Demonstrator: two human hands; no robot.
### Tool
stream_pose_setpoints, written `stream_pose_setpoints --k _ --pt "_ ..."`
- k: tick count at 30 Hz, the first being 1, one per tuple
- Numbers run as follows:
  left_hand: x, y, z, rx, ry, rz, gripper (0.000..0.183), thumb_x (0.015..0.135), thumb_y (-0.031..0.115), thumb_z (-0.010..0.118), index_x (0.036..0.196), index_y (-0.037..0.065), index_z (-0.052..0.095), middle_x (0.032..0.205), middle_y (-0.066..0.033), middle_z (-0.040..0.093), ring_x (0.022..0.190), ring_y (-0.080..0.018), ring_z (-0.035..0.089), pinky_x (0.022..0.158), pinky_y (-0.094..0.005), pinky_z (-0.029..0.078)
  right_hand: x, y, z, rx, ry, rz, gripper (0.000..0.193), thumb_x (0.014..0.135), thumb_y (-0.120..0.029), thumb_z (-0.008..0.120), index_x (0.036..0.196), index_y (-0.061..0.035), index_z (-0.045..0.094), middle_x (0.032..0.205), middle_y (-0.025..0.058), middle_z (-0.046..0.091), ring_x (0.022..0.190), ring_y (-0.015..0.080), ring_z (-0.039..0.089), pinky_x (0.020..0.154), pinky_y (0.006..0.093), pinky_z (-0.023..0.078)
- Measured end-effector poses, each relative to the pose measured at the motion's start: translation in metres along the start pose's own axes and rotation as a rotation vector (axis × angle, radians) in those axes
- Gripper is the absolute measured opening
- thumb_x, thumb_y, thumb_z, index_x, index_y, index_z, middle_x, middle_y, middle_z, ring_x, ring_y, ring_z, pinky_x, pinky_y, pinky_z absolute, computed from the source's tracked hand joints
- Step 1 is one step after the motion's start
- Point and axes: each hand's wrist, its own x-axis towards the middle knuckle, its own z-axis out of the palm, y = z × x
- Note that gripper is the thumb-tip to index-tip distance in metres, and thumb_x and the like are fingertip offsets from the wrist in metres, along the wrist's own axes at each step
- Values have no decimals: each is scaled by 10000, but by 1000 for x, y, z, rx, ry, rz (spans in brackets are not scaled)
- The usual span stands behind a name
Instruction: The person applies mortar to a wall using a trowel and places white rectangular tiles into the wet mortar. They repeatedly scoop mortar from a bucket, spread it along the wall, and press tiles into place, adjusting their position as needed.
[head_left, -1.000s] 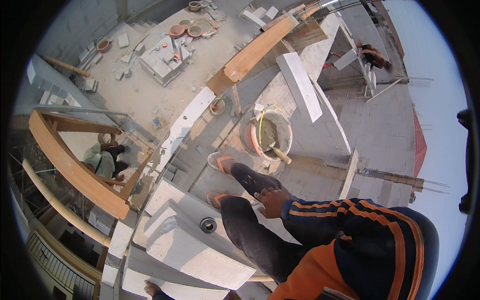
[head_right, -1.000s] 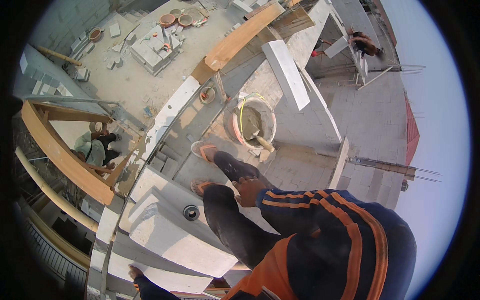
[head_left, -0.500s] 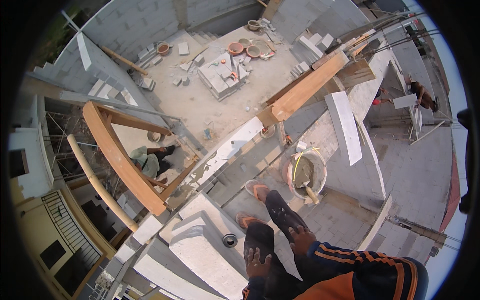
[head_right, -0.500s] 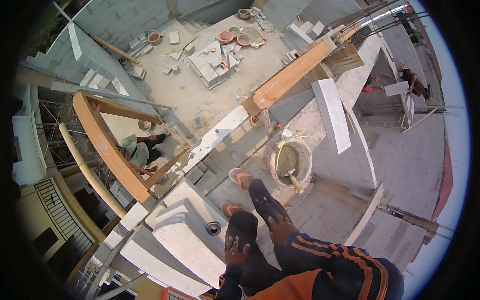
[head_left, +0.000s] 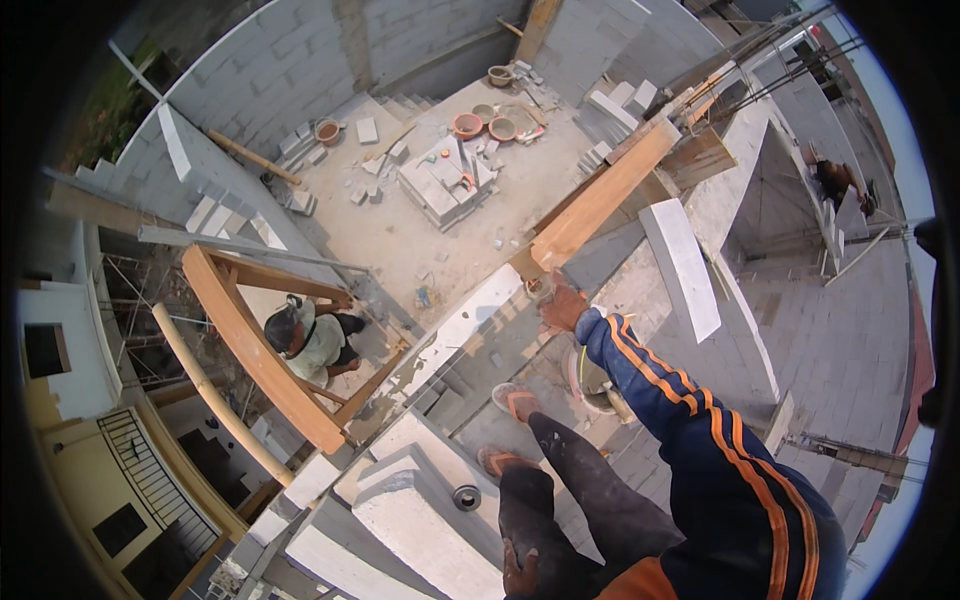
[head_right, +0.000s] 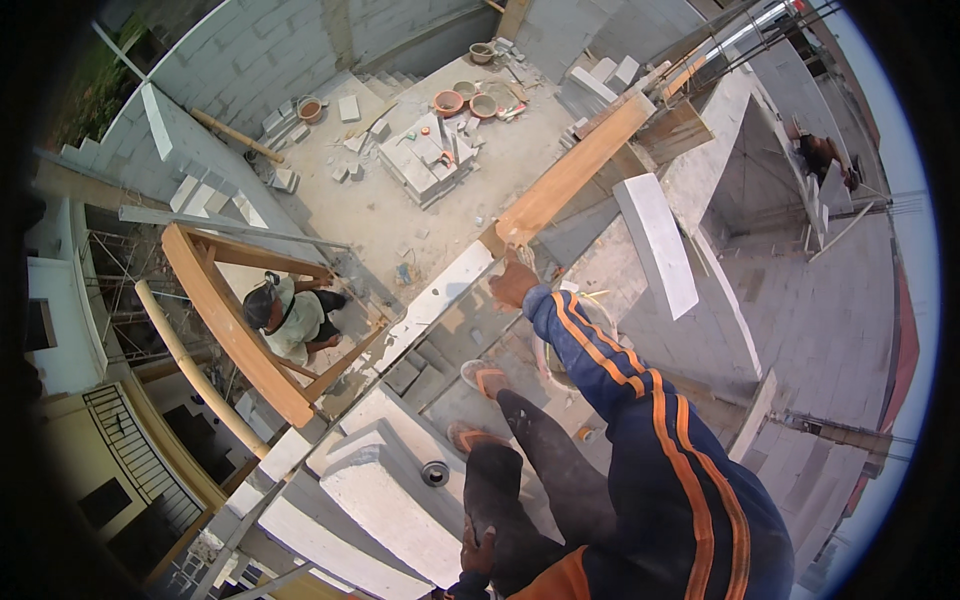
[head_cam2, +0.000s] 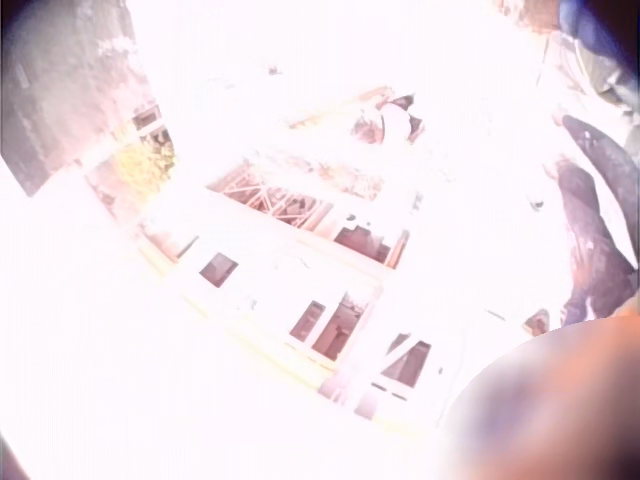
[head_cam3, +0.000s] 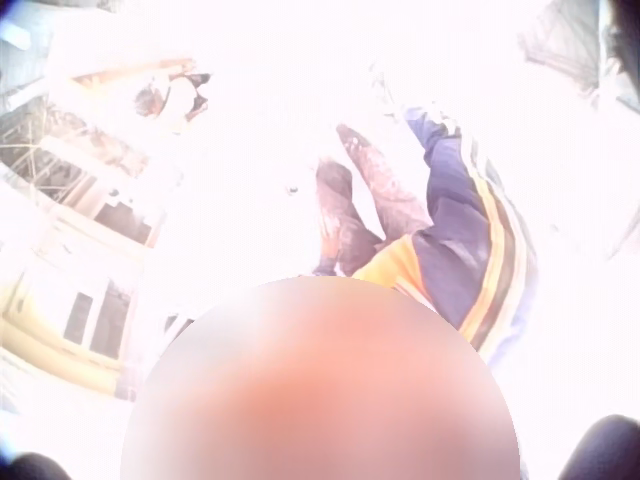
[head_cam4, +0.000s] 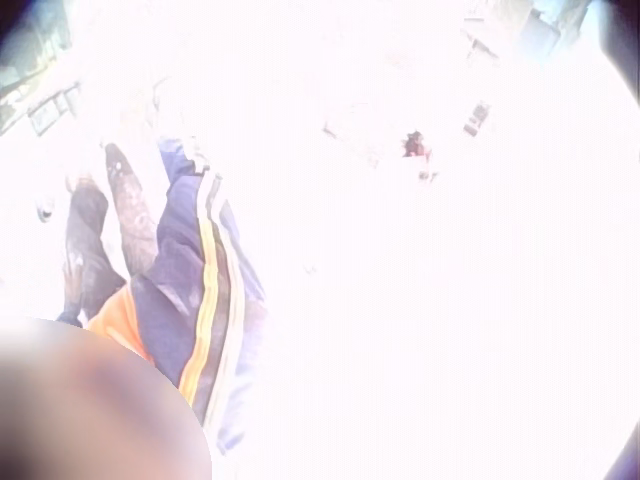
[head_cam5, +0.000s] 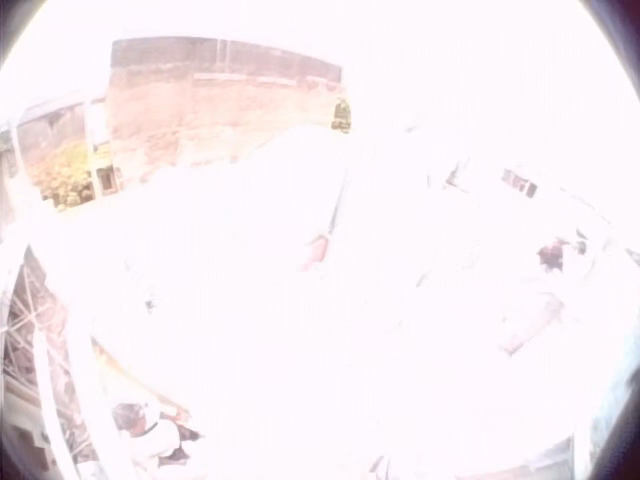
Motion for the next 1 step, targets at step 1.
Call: stream_pose_setpoints --k 1 --pt "-4 -8 1 7 4 25 839 910 474 626 1547 36 300 1531 -263 393 1431 -378 368 1168 -385 299 -2 7 1 64 48 -40 632 927 -365 552 1392 39 413 1007 310 688 945 428 694 960 561 489"
